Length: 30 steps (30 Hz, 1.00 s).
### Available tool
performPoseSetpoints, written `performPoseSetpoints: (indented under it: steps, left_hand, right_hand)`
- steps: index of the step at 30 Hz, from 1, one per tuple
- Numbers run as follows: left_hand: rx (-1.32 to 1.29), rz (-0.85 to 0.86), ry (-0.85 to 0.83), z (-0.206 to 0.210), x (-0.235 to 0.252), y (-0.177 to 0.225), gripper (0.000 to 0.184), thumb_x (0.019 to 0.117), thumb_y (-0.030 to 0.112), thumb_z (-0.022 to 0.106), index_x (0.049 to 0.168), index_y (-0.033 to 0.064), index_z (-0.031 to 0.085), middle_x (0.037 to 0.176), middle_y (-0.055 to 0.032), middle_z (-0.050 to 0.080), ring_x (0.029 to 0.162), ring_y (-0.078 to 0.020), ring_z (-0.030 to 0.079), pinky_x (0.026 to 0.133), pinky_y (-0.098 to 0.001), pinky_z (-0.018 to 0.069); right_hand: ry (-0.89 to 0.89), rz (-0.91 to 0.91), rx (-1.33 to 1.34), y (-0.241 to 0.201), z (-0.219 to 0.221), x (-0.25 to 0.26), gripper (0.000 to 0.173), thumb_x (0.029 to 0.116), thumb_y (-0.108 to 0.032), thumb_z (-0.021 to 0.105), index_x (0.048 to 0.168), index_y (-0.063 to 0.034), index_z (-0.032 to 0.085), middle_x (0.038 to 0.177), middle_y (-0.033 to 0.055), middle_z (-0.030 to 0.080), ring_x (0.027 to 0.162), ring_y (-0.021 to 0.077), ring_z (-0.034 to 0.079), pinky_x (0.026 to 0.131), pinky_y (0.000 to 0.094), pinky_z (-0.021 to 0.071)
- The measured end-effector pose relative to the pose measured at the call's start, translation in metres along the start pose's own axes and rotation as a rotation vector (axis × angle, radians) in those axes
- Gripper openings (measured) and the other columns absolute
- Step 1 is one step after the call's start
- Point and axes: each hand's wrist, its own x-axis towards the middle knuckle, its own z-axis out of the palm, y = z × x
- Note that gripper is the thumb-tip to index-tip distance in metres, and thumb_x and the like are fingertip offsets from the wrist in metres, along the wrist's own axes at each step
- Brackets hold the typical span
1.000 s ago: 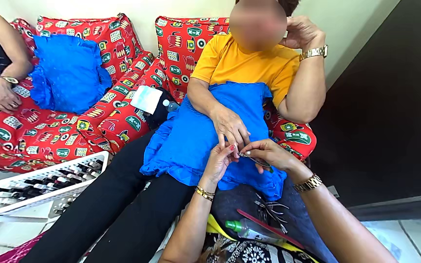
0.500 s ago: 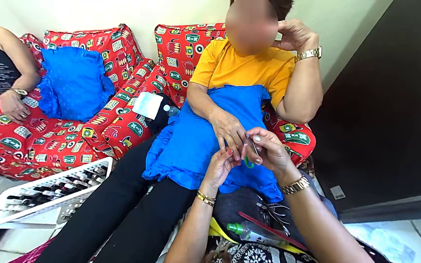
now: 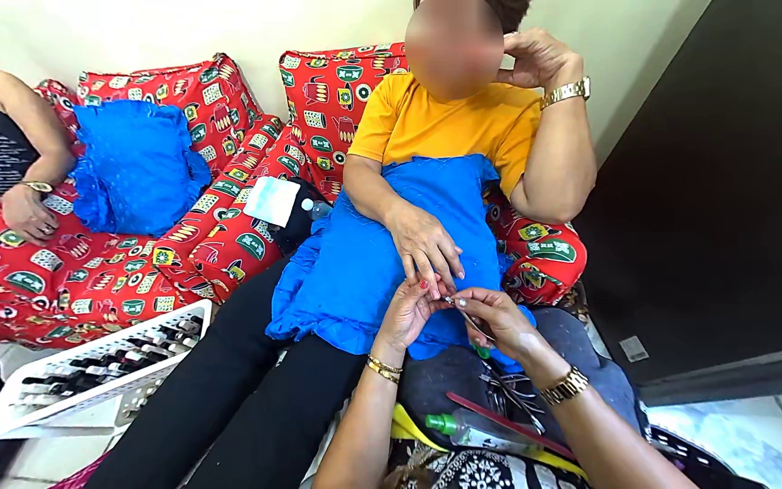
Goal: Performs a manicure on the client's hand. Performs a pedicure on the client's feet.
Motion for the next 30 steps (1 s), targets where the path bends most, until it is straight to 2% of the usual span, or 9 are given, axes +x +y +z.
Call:
performPoseSetpoints:
  steps: [9, 19, 23, 26, 30]
  left_hand:
    - [-0.011, -0.007, 0.044, -0.001, 0.000, -0.001, 0.014, 0.0948, 0.024, 0.071, 0.098, 0.0102, 0.073, 0.089, -0.0048, 0.073, 0.085, -0.0151, 0.072, 0.082, -0.0324, 0.0598]
    - [-0.016, -0.005, 0.068, 0.000, 0.000, 0.001, 0.014, 0.0944, 0.022, 0.072, 0.097, 0.0085, 0.073, 0.090, -0.0057, 0.073, 0.083, -0.0148, 0.072, 0.079, -0.0307, 0.0599]
    - [-0.010, 0.001, 0.084, 0.001, -0.001, 0.000, 0.012, 0.0952, 0.020, 0.070, 0.097, 0.0087, 0.073, 0.089, -0.0055, 0.073, 0.083, -0.0145, 0.072, 0.079, -0.0307, 0.0599]
    - [-0.022, 0.012, 0.095, 0.004, -0.001, 0.001, 0.011, 0.0950, 0.018, 0.069, 0.097, 0.0078, 0.073, 0.087, -0.0055, 0.073, 0.082, -0.0145, 0.072, 0.078, -0.0309, 0.0602]
    - [-0.004, 0.018, 0.100, 0.006, -0.001, 0.001, 0.012, 0.0969, 0.019, 0.067, 0.095, 0.0087, 0.073, 0.086, -0.0047, 0.073, 0.081, -0.0143, 0.072, 0.079, -0.0307, 0.0599]
  right_hand:
    - [-0.025, 0.080, -0.100, -0.018, 0.003, 0.007, 0.019, 0.1043, -0.006, 0.052, 0.101, -0.0010, 0.070, 0.060, -0.0037, 0.059, 0.041, 0.0030, 0.052, 0.040, 0.0172, 0.0470]
    - [-0.056, 0.115, -0.096, -0.022, -0.001, 0.019, 0.019, 0.1041, -0.005, 0.051, 0.097, -0.0007, 0.069, 0.060, -0.0024, 0.060, 0.041, 0.0032, 0.053, 0.040, 0.0168, 0.0468]
    - [-0.089, 0.083, -0.118, -0.019, -0.002, 0.022, 0.017, 0.1035, -0.006, 0.052, 0.095, -0.0048, 0.067, 0.062, -0.0051, 0.059, 0.041, 0.0001, 0.047, 0.041, 0.0151, 0.0425]
    - [-0.149, 0.040, -0.118, -0.016, -0.007, 0.023, 0.016, 0.1024, -0.008, 0.052, 0.098, -0.0068, 0.068, 0.060, -0.0079, 0.057, 0.039, -0.0026, 0.042, 0.039, 0.0137, 0.0374]
    - [-0.154, 0.002, -0.166, -0.015, -0.012, 0.021, 0.018, 0.1021, -0.009, 0.053, 0.102, -0.0060, 0.071, 0.062, -0.0084, 0.059, 0.042, -0.0017, 0.047, 0.042, 0.0146, 0.0433]
